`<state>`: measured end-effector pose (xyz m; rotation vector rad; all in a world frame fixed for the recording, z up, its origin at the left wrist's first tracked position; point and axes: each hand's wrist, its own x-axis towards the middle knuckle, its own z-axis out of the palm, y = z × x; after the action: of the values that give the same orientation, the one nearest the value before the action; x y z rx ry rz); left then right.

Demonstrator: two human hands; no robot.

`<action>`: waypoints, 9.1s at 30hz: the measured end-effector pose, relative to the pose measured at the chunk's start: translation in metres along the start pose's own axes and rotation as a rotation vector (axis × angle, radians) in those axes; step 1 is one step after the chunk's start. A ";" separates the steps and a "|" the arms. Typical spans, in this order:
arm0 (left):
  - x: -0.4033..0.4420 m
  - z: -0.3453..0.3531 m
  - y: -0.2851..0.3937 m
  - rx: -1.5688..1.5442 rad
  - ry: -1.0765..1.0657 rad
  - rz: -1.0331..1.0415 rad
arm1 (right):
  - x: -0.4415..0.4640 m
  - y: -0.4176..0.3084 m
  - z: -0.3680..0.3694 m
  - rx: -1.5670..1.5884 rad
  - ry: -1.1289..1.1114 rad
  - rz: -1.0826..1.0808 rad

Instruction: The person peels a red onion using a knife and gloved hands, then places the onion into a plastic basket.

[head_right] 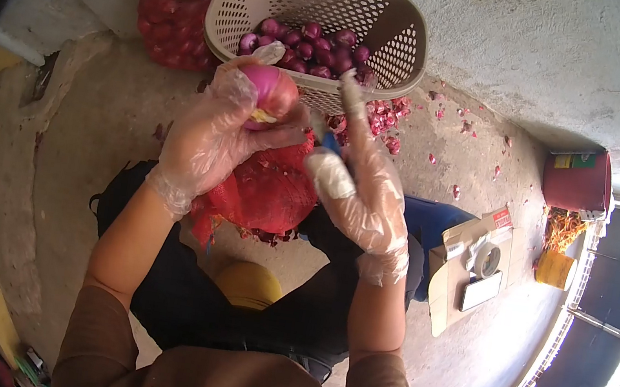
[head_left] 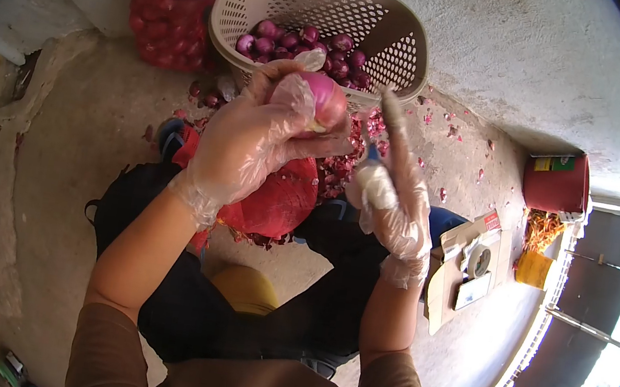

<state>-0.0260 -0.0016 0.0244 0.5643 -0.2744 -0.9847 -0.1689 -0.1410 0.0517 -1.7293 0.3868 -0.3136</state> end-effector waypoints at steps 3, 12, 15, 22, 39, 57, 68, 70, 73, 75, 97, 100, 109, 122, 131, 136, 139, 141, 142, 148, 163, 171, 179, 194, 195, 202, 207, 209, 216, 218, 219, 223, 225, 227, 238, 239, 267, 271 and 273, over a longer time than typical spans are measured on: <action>0.001 -0.002 0.000 0.039 0.020 -0.018 | 0.000 0.002 -0.002 -0.119 -0.121 0.045; 0.001 -0.004 -0.001 0.224 0.028 0.013 | 0.000 -0.002 0.008 -0.198 -0.163 0.070; 0.003 -0.007 -0.003 0.251 0.072 0.042 | 0.000 -0.001 0.010 -0.223 -0.167 0.053; 0.004 -0.001 0.000 0.579 -0.010 0.185 | -0.001 -0.009 0.008 -0.161 -0.229 0.187; 0.005 -0.003 0.009 0.517 -0.035 0.031 | -0.005 -0.010 0.004 0.097 -0.312 0.321; 0.002 -0.010 0.007 0.048 0.066 -0.134 | -0.007 -0.013 0.001 0.202 -0.349 0.297; -0.003 0.005 0.006 0.318 0.125 -0.080 | -0.010 -0.012 0.008 0.148 -0.302 0.299; -0.003 0.007 0.008 0.331 0.119 -0.091 | -0.010 -0.012 0.008 0.145 -0.299 0.300; -0.003 0.006 0.010 0.322 0.049 -0.104 | -0.010 -0.012 0.008 0.146 -0.300 0.305; -0.002 0.007 0.008 0.317 0.010 -0.064 | -0.010 -0.013 0.007 0.145 -0.300 0.307; -0.001 -0.010 0.003 0.069 -0.042 -0.199 | -0.008 -0.015 0.000 0.173 -0.343 0.339; -0.004 -0.005 0.004 0.076 0.008 -0.234 | -0.007 -0.014 -0.001 0.170 -0.348 0.343; -0.006 -0.015 0.005 -0.095 0.044 -0.359 | -0.007 -0.016 -0.003 0.123 -0.328 0.354; 0.004 -0.001 0.004 0.152 0.035 0.006 | -0.004 -0.008 0.001 -0.256 -0.066 0.081; 0.002 -0.004 -0.004 0.161 -0.021 0.057 | -0.002 -0.006 0.027 -0.624 0.015 -0.164; 0.002 0.000 -0.004 0.143 -0.051 0.095 | -0.002 -0.004 0.029 -0.641 0.037 -0.150; 0.003 0.001 -0.006 0.138 -0.020 0.110 | -0.001 0.000 0.029 -0.648 0.047 -0.180; 0.004 0.001 -0.009 0.118 -0.015 0.132 | -0.001 -0.001 0.030 -0.657 0.049 -0.177; 0.003 0.001 -0.009 0.161 -0.008 0.129 | -0.002 -0.004 0.030 -0.666 0.047 -0.163; 0.002 -0.001 -0.009 0.346 0.003 0.135 | 0.001 0.001 0.029 -0.657 0.084 -0.266; 0.001 -0.002 -0.006 0.091 -0.058 0.061 | 0.002 0.008 0.025 -0.079 0.225 -0.109; 0.005 -0.003 -0.014 0.111 -0.032 0.152 | 0.003 0.009 0.019 -0.432 0.058 -0.166; 0.006 -0.010 -0.016 0.520 0.016 0.253 | 0.003 0.003 0.029 -0.606 0.046 -0.184; 0.003 -0.005 -0.019 0.238 -0.025 0.238 | 0.011 0.021 0.023 -0.449 0.198 -0.290; 0.003 -0.005 -0.019 0.246 -0.028 0.242 | 0.010 0.021 0.022 -0.375 0.215 -0.223; 0.002 -0.003 -0.011 0.140 -0.039 0.145 | 0.009 0.017 0.010 -0.412 0.131 -0.332; 0.003 -0.013 -0.013 0.725 -0.086 0.347 | 0.002 0.002 0.018 -0.532 0.017 -0.143; 0.004 -0.013 -0.013 0.779 -0.093 0.410 | 0.006 0.008 0.019 -0.541 0.028 -0.237; 0.006 -0.016 -0.014 0.849 -0.094 0.478 | 0.009 0.018 0.019 -0.373 0.062 -0.311; 0.005 -0.014 -0.012 0.773 -0.070 0.428 | 0.009 0.018 0.019 -0.344 0.061 -0.295; 0.005 -0.012 -0.012 0.689 -0.060 0.394 | 0.008 0.016 0.020 -0.364 0.055 -0.249; 0.002 -0.001 -0.014 0.213 -0.012 0.215 | 0.008 0.011 0.023 -0.498 0.072 -0.251; 0.002 0.000 -0.012 0.233 0.008 0.178 | 0.009 0.012 0.022 -0.565 0.084 -0.307; 0.001 0.000 -0.011 0.235 -0.003 0.170 | 0.009 0.009 0.020 -0.606 0.079 -0.324; 0.001 0.002 -0.013 0.286 -0.014 0.205 | 0.005 0.006 0.018 -0.490 0.004 -0.249; 0.001 0.000 -0.013 0.286 -0.022 0.204 | 0.006 0.010 0.016 -0.453 -0.004 -0.270; -0.001 0.011 -0.007 0.262 -0.078 0.199 | 0.010 0.016 0.016 0.004 0.211 -0.069; 0.000 -0.004 -0.013 0.555 -0.142 0.368 | 0.010 0.014 0.017 0.073 0.265 -0.044; 0.004 -0.007 -0.017 0.629 -0.225 0.484 | 0.009 0.010 0.018 0.036 0.267 -0.036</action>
<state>-0.0323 -0.0103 0.0091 0.9036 -0.8973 -0.4738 -0.1543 -0.1309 0.0387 -1.6640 0.5407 -0.5779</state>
